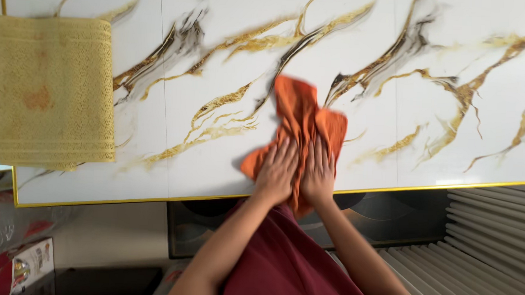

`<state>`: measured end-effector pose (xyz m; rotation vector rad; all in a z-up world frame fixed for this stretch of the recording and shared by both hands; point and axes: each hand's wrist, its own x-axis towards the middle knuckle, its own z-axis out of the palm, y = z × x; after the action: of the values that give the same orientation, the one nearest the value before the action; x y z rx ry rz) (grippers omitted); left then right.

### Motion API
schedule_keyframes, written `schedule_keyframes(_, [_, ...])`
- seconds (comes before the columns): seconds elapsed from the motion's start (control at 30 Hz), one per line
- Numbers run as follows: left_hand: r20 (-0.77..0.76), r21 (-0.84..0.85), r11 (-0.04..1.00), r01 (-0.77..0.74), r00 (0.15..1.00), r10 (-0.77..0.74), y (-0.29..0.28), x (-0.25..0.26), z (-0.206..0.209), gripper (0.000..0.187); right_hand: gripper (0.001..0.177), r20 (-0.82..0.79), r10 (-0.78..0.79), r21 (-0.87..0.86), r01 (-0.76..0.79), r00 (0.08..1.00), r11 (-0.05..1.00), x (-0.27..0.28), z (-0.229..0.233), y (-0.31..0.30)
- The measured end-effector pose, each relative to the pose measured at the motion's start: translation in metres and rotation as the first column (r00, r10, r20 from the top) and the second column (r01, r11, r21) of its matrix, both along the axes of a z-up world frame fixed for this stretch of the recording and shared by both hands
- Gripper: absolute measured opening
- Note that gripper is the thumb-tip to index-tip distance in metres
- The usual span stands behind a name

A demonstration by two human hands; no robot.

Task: The person folds a table runner by hand. They then wash a cloth in a sink and wipe the surface of a table with the cloth.

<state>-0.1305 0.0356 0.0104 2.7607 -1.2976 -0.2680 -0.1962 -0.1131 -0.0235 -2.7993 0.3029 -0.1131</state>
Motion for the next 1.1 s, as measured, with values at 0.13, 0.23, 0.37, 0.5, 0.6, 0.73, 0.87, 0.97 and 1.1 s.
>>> schedule_keyframes(0.13, [-0.021,-0.223,0.973,-0.054,0.998,0.051,0.001,-0.034,-0.003,0.065,0.071,0.003,-0.013,-0.032,0.013,1.0,0.999,-0.049,0.004,0.005])
schedule_keyframes(0.23, [0.019,-0.216,0.974,-0.07,0.997,0.076,-0.01,-0.031,-0.009,0.064,0.071,-0.043,-0.063,-0.06,0.06,0.997,0.996,-0.043,0.0,-0.004])
schedule_keyframes(0.37, [-0.013,-0.215,0.969,-0.123,0.992,0.123,-0.058,0.027,-0.008,0.065,0.074,-0.061,-0.184,-0.04,0.182,0.981,0.982,0.022,-0.001,-0.043])
schedule_keyframes(0.5, [-0.029,-0.097,0.988,-0.118,0.993,0.116,-0.142,0.121,-0.012,0.068,0.07,-0.062,-0.264,-0.072,0.26,0.962,0.963,0.111,-0.003,-0.118])
schedule_keyframes(0.6, [-0.02,-0.14,0.981,-0.131,0.991,0.13,-0.209,0.189,-0.018,0.074,0.069,-0.052,-0.287,-0.076,0.283,0.957,0.956,0.185,-0.006,-0.183])
schedule_keyframes(0.73, [0.031,-0.11,0.976,-0.189,0.981,0.194,-0.297,0.278,-0.026,0.072,0.068,-0.017,-0.312,-0.092,0.309,0.95,0.946,0.281,-0.006,-0.265])
schedule_keyframes(0.87, [0.029,-0.135,0.965,-0.223,0.973,0.229,-0.361,0.347,-0.03,0.07,0.066,-0.053,-0.305,-0.079,0.3,0.951,0.951,0.36,0.001,-0.331])
schedule_keyframes(0.97, [0.048,-0.081,0.973,-0.218,0.974,0.222,-0.386,0.379,-0.032,0.071,0.064,-0.062,-0.31,-0.081,0.305,0.949,0.949,0.395,-0.004,-0.355])
schedule_keyframes(1.1, [0.07,-0.114,0.971,-0.209,0.973,0.218,-0.387,0.375,-0.039,0.069,0.064,0.016,-0.277,-0.046,0.277,0.961,0.96,0.396,-0.015,-0.364])
